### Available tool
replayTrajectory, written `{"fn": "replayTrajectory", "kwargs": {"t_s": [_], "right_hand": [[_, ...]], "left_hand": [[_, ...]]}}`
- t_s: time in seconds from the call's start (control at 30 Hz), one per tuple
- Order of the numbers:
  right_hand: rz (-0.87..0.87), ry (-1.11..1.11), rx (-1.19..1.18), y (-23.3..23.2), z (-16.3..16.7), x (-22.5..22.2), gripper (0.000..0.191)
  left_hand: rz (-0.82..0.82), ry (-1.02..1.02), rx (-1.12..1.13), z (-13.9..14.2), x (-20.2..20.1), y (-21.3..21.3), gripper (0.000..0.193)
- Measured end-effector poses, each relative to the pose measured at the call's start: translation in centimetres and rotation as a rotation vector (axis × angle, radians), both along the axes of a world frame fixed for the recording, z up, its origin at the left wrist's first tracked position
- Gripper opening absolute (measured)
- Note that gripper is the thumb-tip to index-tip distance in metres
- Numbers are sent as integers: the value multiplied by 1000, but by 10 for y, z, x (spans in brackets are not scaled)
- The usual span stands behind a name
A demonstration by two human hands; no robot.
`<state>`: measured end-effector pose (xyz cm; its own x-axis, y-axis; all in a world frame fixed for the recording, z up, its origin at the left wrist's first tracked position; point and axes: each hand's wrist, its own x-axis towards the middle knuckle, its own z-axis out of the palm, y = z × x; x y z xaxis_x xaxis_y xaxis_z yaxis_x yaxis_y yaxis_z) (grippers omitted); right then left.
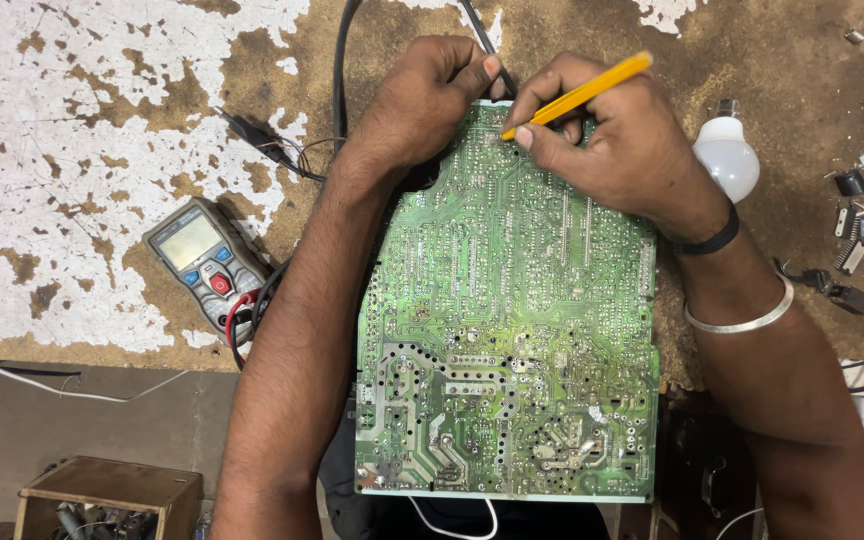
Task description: The person uses a yellow pencil to repeatedly touch and scrape specific points on a green circuit board. The person holds the board steady with one hand while working with the other. A multimeter and other tools are visible on the workbench.
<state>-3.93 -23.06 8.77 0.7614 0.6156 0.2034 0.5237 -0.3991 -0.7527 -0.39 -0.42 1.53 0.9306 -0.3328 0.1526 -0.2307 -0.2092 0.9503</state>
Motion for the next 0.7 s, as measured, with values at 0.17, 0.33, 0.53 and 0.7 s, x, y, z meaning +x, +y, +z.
{"fn": "replayTrajectory", "kwargs": {"t_s": [0.17,0.33,0.53,0.7], "right_hand": [[14,-10,7,-1,-1,1,11],[21,-3,20,-2,-3,2,12],[21,-6,30,-2,-4,2,13],[11,-11,-15,-1,-3,2,13]], "left_hand": [[36,61,62,0,-1,-1,30],[31,51,73,0,1,-2,31],[36,60,76,-1,0,-1,31],[17,56,36,-2,0,-1,31]]}}
